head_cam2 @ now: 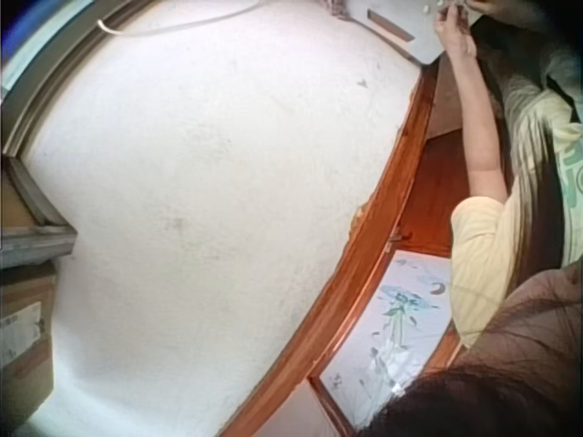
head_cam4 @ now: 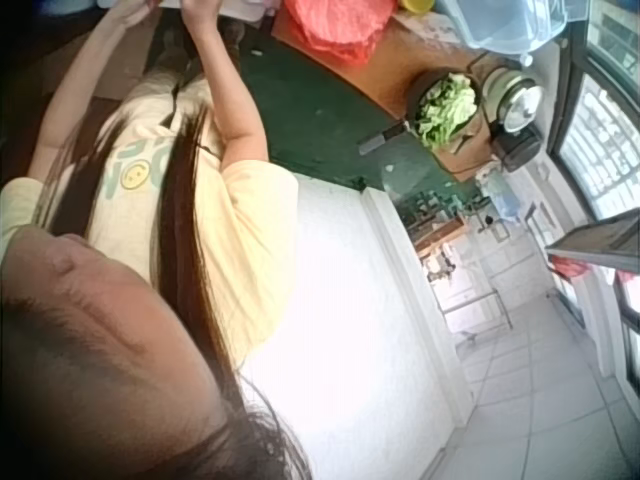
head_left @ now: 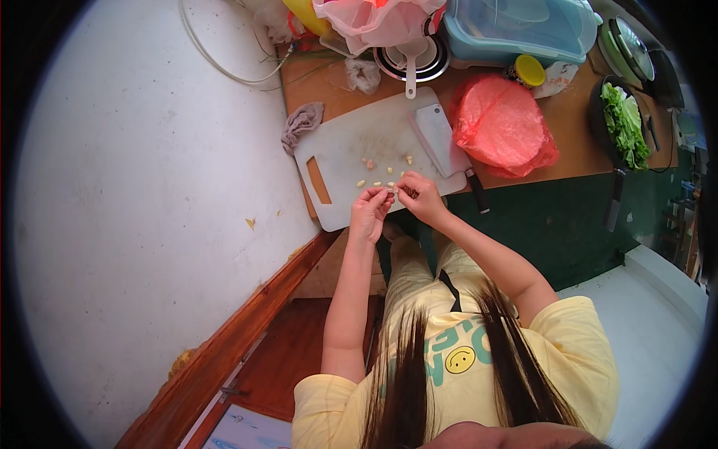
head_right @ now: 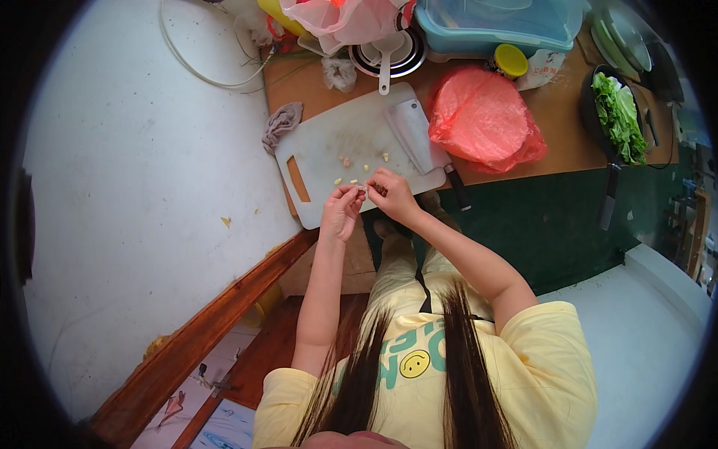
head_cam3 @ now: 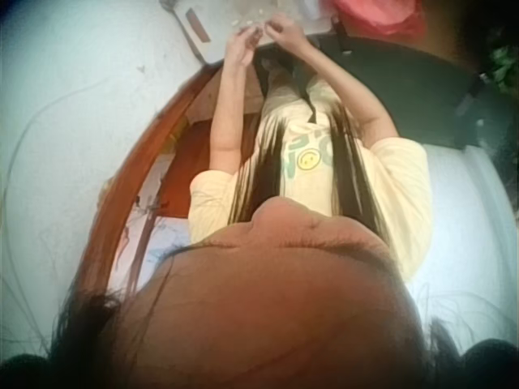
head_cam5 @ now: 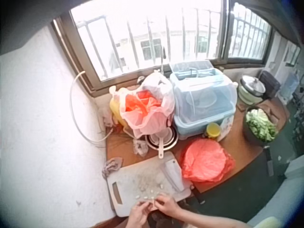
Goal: The person peels garlic cloves by hand on a white cutting board in a kitchen. After peeling several cloves, the person moves to a bathroom area, fills a yellow bucket with water from a tap, and uses a broom to sweep the tiled floor.
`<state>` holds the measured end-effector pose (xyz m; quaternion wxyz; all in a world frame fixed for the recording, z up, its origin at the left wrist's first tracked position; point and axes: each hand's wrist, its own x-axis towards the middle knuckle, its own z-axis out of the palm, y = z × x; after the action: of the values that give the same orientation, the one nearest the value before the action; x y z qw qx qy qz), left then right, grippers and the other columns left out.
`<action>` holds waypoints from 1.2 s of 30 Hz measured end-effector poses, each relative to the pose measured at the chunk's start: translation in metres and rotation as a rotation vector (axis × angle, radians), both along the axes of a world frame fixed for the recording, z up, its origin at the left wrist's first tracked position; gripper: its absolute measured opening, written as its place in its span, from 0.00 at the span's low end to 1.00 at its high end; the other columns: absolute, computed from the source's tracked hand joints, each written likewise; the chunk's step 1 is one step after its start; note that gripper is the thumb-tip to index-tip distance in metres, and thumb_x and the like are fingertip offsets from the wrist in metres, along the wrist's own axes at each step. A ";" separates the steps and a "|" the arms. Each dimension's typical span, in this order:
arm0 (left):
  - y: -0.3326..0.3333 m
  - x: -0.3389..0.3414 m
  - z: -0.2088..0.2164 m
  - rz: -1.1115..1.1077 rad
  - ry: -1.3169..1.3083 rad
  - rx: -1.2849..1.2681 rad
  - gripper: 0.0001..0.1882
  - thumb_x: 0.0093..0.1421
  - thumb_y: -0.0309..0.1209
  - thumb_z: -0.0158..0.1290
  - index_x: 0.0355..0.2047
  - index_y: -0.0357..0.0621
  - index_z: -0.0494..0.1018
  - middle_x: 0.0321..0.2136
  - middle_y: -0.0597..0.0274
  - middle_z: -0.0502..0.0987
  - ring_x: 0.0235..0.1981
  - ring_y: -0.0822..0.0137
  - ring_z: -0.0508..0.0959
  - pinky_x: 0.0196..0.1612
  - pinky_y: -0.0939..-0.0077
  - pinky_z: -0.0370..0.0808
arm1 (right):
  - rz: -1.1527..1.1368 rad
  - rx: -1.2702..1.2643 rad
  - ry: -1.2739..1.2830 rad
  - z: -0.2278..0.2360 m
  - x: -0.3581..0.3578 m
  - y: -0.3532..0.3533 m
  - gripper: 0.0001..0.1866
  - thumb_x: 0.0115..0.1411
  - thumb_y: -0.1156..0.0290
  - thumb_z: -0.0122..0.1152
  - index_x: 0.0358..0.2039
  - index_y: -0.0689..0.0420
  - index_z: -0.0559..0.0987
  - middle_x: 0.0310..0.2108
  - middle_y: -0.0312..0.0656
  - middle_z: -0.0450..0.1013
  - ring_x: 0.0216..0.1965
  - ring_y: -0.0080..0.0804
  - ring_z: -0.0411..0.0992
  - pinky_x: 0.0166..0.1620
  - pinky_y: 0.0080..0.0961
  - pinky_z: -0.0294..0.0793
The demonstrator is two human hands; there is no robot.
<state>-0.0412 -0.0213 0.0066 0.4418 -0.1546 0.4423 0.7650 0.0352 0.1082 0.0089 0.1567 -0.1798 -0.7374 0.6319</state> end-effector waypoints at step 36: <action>0.000 0.024 0.031 -0.026 0.291 -0.040 0.03 0.52 0.21 0.52 0.28 0.36 0.70 0.22 0.63 0.74 0.21 0.77 0.71 0.23 0.88 0.66 | 0.001 -0.638 -0.074 0.018 0.008 -0.015 0.05 0.47 0.75 0.53 0.17 0.60 0.71 0.15 0.29 0.63 0.17 0.14 0.57 0.20 0.14 0.55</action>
<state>-0.0173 -0.0210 0.0380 0.3798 -0.0452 0.5189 0.7645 0.0432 0.0936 0.0270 0.0653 -0.2425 -0.5075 0.8243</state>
